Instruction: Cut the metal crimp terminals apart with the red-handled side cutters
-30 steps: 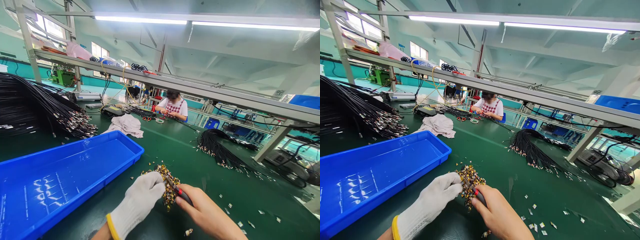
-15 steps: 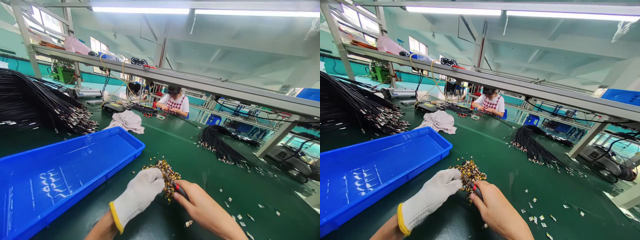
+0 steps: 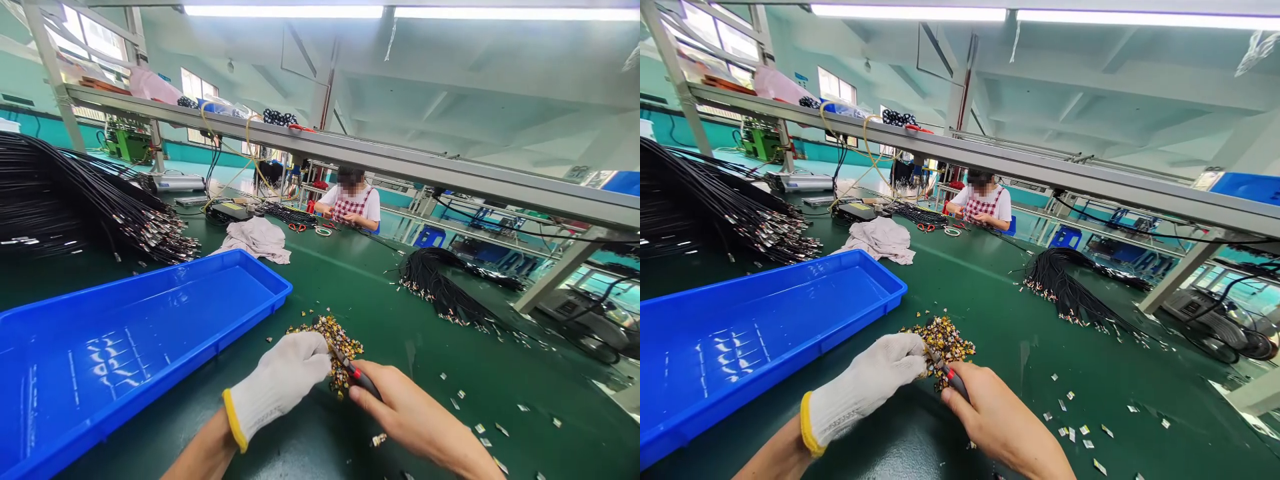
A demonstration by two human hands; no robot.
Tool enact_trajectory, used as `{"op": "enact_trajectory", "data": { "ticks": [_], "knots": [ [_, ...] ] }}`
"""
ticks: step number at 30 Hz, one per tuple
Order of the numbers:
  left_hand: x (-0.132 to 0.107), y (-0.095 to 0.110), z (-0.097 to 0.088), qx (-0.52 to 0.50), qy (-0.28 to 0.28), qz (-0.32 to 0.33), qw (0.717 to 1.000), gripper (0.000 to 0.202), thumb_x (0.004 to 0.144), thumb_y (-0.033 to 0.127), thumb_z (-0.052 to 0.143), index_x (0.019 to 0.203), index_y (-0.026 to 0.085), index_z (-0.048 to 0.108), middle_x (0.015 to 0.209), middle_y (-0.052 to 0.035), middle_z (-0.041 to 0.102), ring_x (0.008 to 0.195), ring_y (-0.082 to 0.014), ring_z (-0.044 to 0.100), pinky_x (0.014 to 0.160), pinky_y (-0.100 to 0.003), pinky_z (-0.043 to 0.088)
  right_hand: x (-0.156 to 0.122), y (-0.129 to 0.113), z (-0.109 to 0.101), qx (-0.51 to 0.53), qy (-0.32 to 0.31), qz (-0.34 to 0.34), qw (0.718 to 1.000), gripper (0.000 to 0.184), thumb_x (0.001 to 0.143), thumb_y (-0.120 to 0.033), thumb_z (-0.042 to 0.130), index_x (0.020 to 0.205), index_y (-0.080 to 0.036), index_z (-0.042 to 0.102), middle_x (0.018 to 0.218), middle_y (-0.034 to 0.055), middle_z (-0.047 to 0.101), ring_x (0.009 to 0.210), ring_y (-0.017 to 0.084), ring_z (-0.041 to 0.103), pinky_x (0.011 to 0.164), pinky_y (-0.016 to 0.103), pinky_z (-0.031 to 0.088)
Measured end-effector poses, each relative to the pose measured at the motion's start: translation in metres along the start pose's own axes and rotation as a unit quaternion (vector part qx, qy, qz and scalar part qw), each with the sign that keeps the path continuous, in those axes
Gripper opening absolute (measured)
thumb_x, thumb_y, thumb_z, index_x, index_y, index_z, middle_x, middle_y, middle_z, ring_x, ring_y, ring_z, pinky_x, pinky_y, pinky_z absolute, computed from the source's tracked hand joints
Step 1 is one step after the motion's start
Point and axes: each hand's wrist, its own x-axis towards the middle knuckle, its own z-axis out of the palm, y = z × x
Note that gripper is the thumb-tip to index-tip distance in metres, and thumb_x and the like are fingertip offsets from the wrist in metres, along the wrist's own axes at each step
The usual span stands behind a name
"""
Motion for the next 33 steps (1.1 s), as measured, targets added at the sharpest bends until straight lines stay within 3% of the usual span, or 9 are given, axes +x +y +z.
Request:
{"op": "enact_trajectory", "data": {
  "ticks": [4,12,17,22,28,33],
  "knots": [
    [0.002,-0.001,-0.001,0.034,-0.021,-0.022,0.999,0.021,0.078,0.028,0.044,0.068,0.018,0.059,0.07,0.0014,0.058,0.068,-0.0156,0.049,0.062,-0.026,0.035,0.0,-0.002,-0.001,-0.005,-0.027,0.003,1.0,0.022,0.092,-0.03,0.047,0.104,-0.02,0.064,0.109,0.0049,0.067,0.096,0.02,0.059,0.085,0.027,0.041],
    [0.004,0.002,-0.006,0.051,-0.039,-0.026,0.998,0.016,0.078,0.025,0.042,0.067,0.019,0.053,0.066,0.0033,0.049,0.065,-0.0143,0.043,0.058,-0.026,0.029,0.004,0.004,0.006,-0.007,-0.031,-0.025,0.999,0.018,0.091,-0.023,0.049,0.103,-0.02,0.062,0.103,0.0039,0.067,0.094,0.02,0.06,0.087,0.029,0.043],
    [0.003,0.005,-0.008,0.041,-0.055,-0.038,0.997,0.014,0.076,0.024,0.042,0.063,0.019,0.044,0.064,0.0054,0.041,0.063,-0.0126,0.039,0.055,-0.026,0.025,0.004,0.005,0.003,-0.004,-0.032,-0.034,0.999,0.02,0.093,-0.024,0.048,0.106,-0.021,0.062,0.115,0.0048,0.064,0.103,0.019,0.058,0.091,0.027,0.04],
    [0.003,0.003,-0.008,0.04,-0.044,-0.042,0.997,0.017,0.078,0.026,0.042,0.062,0.019,0.043,0.063,0.0057,0.04,0.062,-0.0122,0.037,0.054,-0.027,0.022,0.006,0.006,0.008,-0.033,-0.025,-0.024,0.999,0.014,0.093,-0.024,0.048,0.095,-0.019,0.061,0.097,0.0045,0.066,0.087,0.019,0.059,0.082,0.029,0.044],
    [0.003,0.001,-0.009,0.062,-0.043,-0.046,0.996,0.019,0.076,0.025,0.045,0.059,0.019,0.038,0.06,0.0062,0.037,0.058,-0.0114,0.034,0.052,-0.028,0.02,0.009,0.009,0.009,-0.046,-0.024,-0.033,0.998,0.014,0.094,-0.023,0.048,0.101,-0.02,0.06,0.108,0.0052,0.065,0.099,0.021,0.058,0.089,0.03,0.041],
    [0.004,-0.002,-0.009,0.065,-0.048,-0.066,0.995,0.015,0.076,0.026,0.045,0.062,0.02,0.045,0.06,0.0057,0.04,0.059,-0.0122,0.038,0.051,-0.027,0.022,0.01,0.008,0.011,-0.074,-0.025,-0.024,0.997,0.014,0.094,-0.022,0.046,0.09,-0.018,0.058,0.096,0.005,0.065,0.084,0.019,0.058,0.078,0.028,0.043]
  ]
}}
